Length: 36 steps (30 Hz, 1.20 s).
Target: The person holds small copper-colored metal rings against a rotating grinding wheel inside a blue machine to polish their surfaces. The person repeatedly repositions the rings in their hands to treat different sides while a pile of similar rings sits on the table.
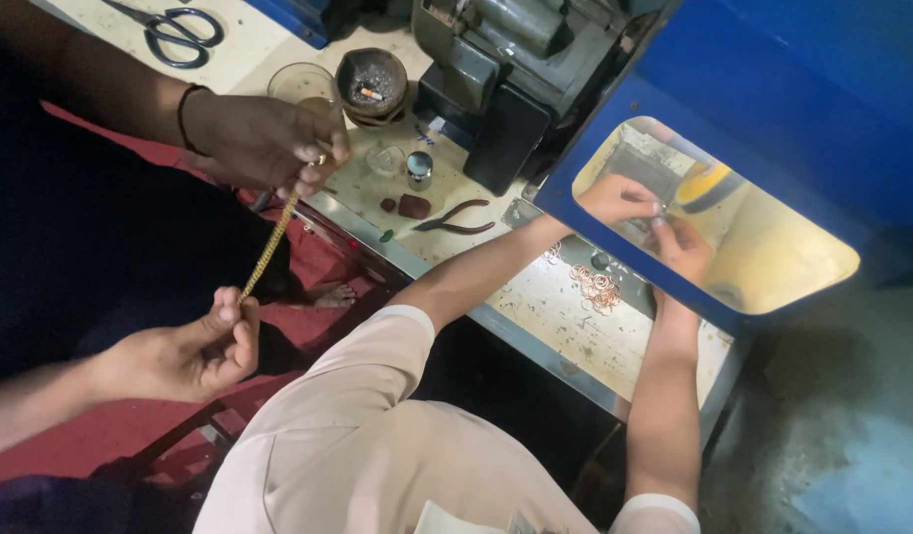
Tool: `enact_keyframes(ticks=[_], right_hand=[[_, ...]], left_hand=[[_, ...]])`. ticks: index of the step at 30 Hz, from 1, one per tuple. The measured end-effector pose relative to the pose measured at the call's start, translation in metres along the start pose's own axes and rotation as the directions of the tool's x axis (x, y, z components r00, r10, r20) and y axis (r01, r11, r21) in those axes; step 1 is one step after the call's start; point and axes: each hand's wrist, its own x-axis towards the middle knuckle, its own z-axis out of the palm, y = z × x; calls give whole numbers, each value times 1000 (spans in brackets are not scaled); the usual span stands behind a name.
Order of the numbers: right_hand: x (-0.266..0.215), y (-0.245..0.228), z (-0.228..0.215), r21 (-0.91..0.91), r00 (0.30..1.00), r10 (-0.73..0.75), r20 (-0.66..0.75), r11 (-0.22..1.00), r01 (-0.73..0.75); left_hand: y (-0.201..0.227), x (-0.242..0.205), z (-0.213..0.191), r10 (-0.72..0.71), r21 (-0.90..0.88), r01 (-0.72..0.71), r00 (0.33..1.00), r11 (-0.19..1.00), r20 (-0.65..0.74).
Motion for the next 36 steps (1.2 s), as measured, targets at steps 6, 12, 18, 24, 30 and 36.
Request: enact_keyframes(ticks=[6, 12, 18, 24, 30, 36], right_hand=[[30, 23, -6, 253, 998, 58, -6, 966, -55], [38, 37, -10, 307, 989, 110, -97, 949, -76], [55, 61, -13, 273, 979, 161, -127, 954, -121], [42, 18, 0, 333, 985, 154, -80, 935, -119], [42, 17, -13, 194, 993, 106, 41, 974, -112], [52, 47, -23, 430, 981, 171, 91, 881, -194]], left_hand=[[30, -10, 15, -58, -145, 52, 998, 988, -38], [-46, 37, 32, -39, -214, 21, 996, 977, -78], [-43, 42, 30, -137, -224, 109, 985, 969, -110], [-21, 31, 32, -139, -256, 111, 986, 960, -91], [3, 22, 11, -190, -233, 198, 980, 952, 55], [-17, 29, 36, -113, -349, 104, 994, 931, -6]])
